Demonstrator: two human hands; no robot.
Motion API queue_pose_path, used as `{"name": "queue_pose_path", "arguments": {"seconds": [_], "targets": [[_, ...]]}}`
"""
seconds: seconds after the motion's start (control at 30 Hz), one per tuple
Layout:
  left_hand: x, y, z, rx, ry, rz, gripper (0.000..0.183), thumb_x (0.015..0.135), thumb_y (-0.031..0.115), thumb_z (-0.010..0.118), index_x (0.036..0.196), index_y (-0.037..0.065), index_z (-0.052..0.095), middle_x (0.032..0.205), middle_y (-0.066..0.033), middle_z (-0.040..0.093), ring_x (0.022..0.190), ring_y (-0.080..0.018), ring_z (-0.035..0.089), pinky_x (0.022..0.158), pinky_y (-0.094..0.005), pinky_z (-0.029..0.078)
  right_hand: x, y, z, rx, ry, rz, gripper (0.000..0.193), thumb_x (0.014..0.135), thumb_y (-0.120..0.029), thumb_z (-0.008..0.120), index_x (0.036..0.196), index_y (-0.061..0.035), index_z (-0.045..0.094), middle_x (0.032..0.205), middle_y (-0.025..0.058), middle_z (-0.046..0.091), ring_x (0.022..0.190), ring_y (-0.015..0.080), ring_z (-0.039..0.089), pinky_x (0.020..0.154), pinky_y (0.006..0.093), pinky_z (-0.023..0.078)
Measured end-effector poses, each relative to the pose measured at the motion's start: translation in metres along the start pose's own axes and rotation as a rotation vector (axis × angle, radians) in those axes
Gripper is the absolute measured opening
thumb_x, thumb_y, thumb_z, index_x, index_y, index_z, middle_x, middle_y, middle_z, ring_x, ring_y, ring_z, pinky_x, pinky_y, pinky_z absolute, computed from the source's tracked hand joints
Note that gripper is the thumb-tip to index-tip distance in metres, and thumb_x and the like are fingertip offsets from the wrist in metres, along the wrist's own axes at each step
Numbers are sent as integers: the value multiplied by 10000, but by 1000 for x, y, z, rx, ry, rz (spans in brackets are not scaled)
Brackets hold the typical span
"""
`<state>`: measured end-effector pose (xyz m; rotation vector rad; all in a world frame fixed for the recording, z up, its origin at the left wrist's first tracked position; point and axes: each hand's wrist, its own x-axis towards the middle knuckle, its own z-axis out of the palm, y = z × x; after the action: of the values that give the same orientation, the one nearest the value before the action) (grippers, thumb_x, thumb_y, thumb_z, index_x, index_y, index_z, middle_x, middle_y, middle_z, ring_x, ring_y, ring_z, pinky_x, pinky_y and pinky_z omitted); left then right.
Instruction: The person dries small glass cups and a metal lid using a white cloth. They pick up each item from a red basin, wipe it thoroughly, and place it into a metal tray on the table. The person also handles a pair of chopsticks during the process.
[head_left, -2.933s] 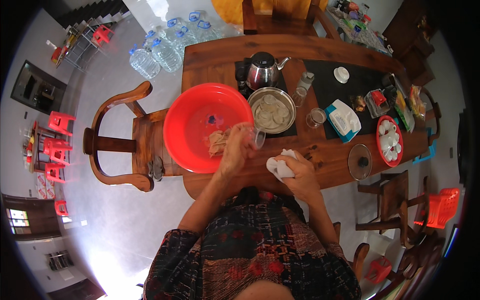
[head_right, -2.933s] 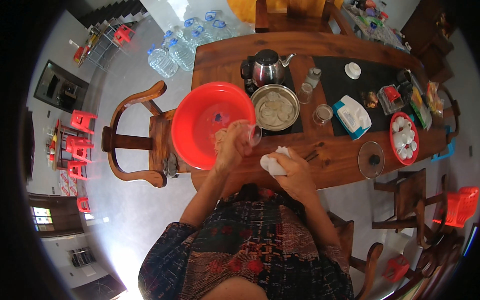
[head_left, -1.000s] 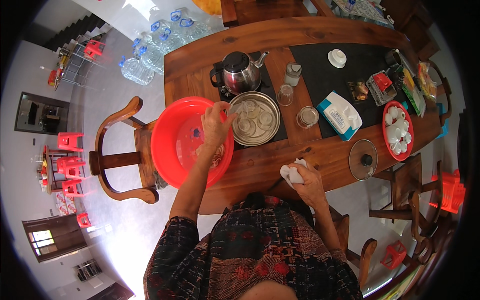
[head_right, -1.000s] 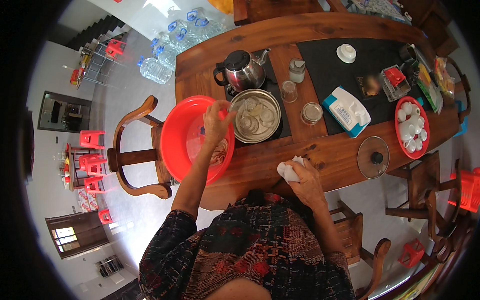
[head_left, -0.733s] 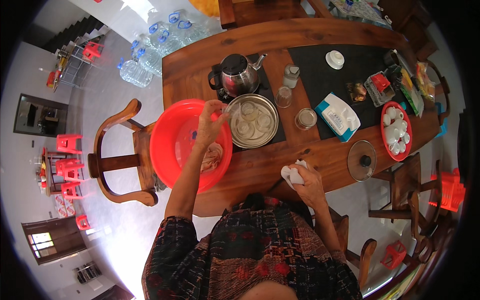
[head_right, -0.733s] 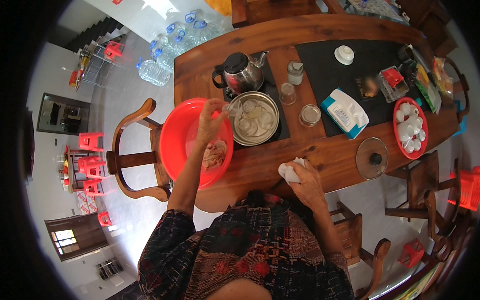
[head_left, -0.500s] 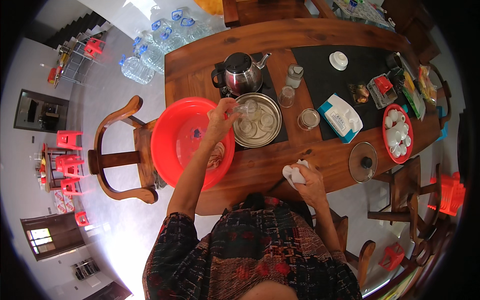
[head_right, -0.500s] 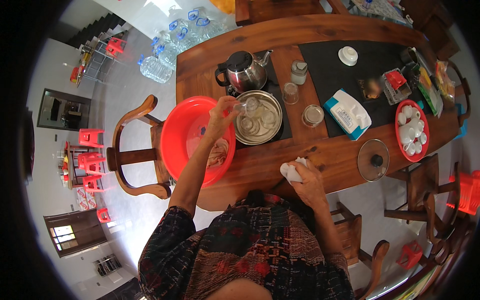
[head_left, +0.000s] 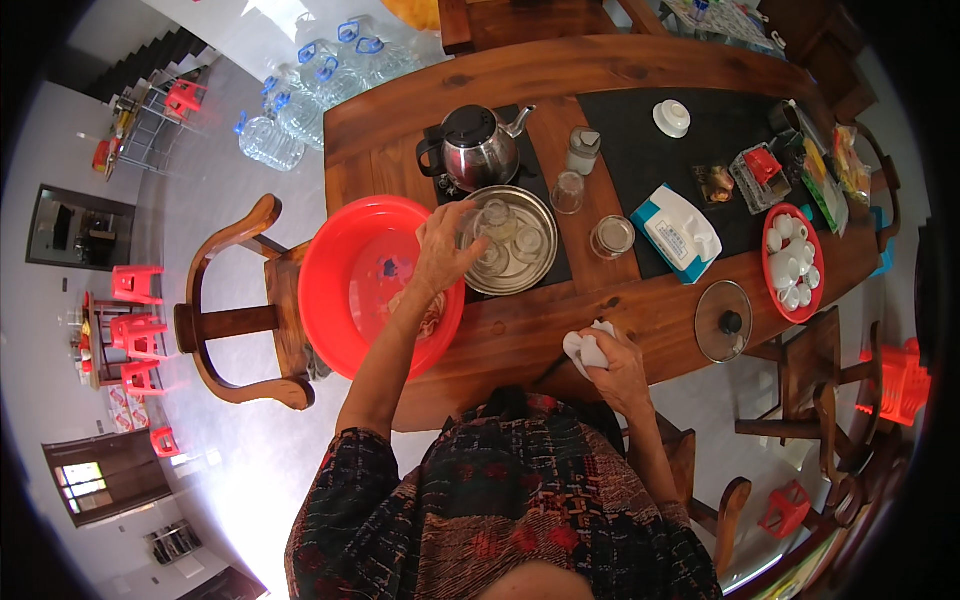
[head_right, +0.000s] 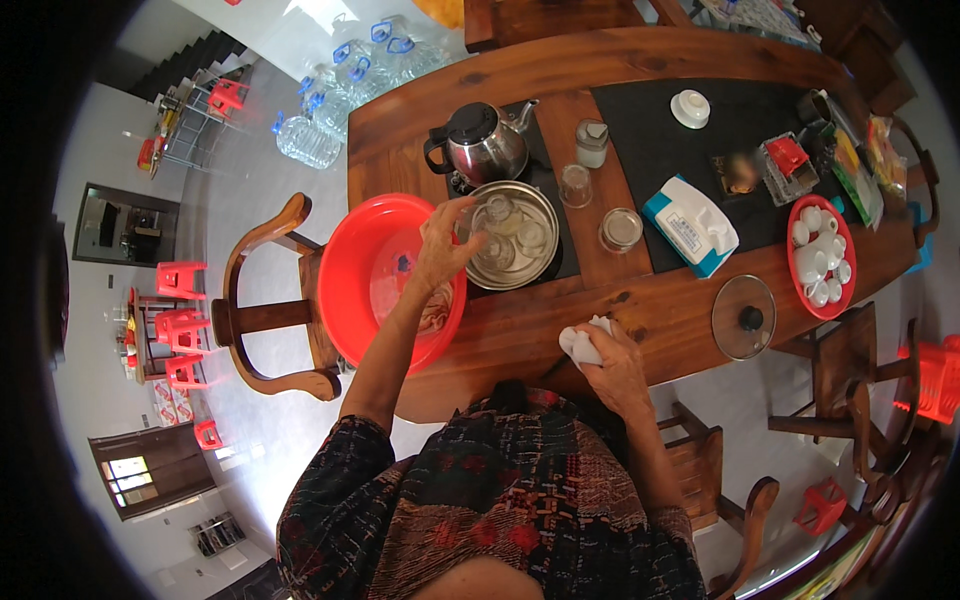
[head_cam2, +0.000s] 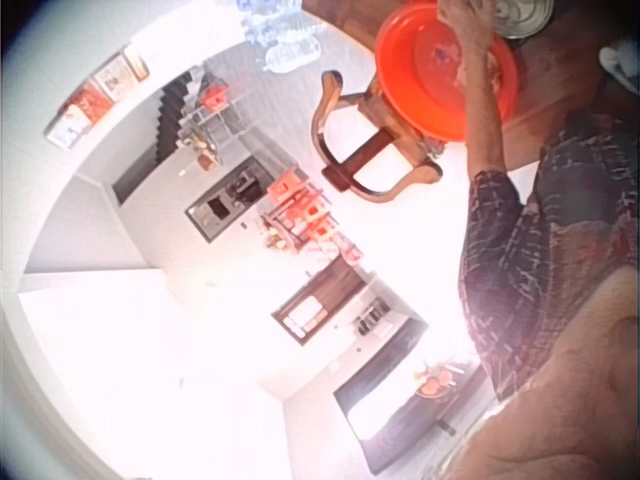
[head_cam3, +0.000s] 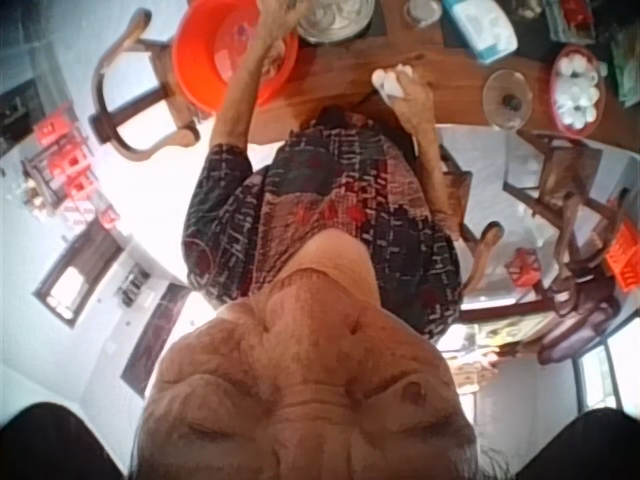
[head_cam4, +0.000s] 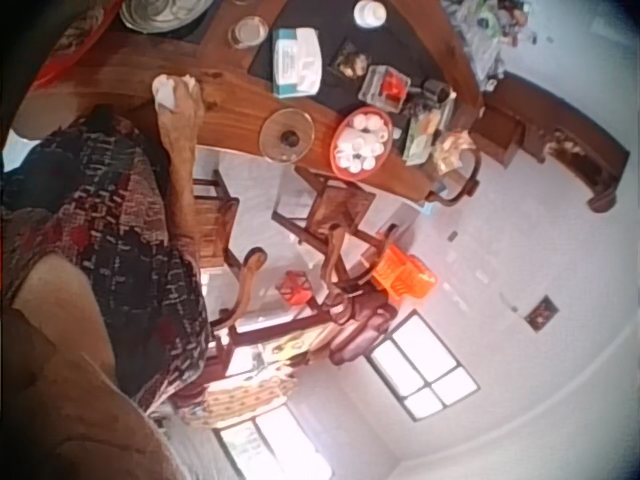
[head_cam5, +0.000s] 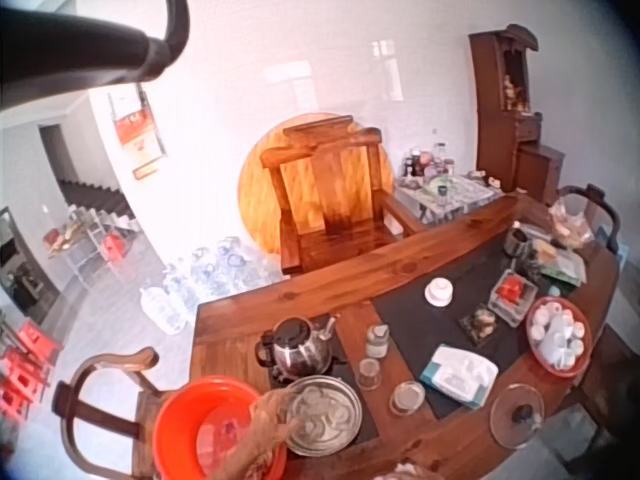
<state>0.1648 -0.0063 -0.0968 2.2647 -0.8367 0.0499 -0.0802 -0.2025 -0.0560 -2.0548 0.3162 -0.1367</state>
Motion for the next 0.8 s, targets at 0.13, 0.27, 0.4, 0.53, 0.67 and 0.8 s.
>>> {"name": "queue_pose_path", "arguments": {"seconds": [0.13, 0.27, 0.4, 0.53, 0.67, 0.8], "targets": [[-1, -3, 1, 2, 32, 25, 540, 707, 196, 736, 1196, 77, 541, 1143, -123, 546, 997, -269, 552, 882, -401, 407, -1, 2, 0, -4, -18, 10, 320, 695, -21, 658, 1012, -50, 630, 957, 171, 581, 888, 363, 584, 754, 409, 473], [0, 9, -9, 105, 113, 88, 573, 642, 171, 773, 1174, 133, 561, 1139, -122, 515, 1046, -304, 509, 849, -423, 414, 0, 3, 0, -14, -18, -3, 321, 691, -28, 662, 1009, -55, 626, 942, 166, 575, 870, 361, 580, 735, 412, 469], [6, 21, -21, 252, 126, 106, 514, 609, 202, 801, 1090, 156, 626, 1041, -115, 513, 941, -295, 537, 777, -413, 464, -1, 3, 1, -2, -19, 0, 322, 689, -27, 663, 1007, -57, 627, 941, 161, 574, 867, 359, 578, 732, 411, 467], [13, 24, -16, 383, 7, -5, 476, 604, 294, 803, 1033, 150, 654, 970, -106, 506, 880, -300, 542, 708, -412, 484, 0, 2, 2, 12, -33, -6, 332, 687, -22, 661, 1016, -53, 626, 948, 161, 576, 872, 359, 579, 737, 411, 468], [21, 35, -12, 550, -100, -117, 514, 601, 377, 798, 1029, 135, 647, 927, -109, 515, 875, -302, 551, 679, -406, 488, -2, 7, 2, 15, -23, 6, 338, 684, -22, 664, 1019, -49, 625, 958, 163, 577, 880, 361, 580, 746, 411, 470], [27, 31, -14, 436, -158, -205, 649, 607, 389, 798, 1142, 110, 561, 968, -131, 543, 895, -305, 568, 709, -401, 490, -4, 8, -1, -4, -21, 21, 338, 686, -27, 668, 1020, -50, 625, 967, 163, 576, 886, 363, 579, 750, 412, 471]]}}
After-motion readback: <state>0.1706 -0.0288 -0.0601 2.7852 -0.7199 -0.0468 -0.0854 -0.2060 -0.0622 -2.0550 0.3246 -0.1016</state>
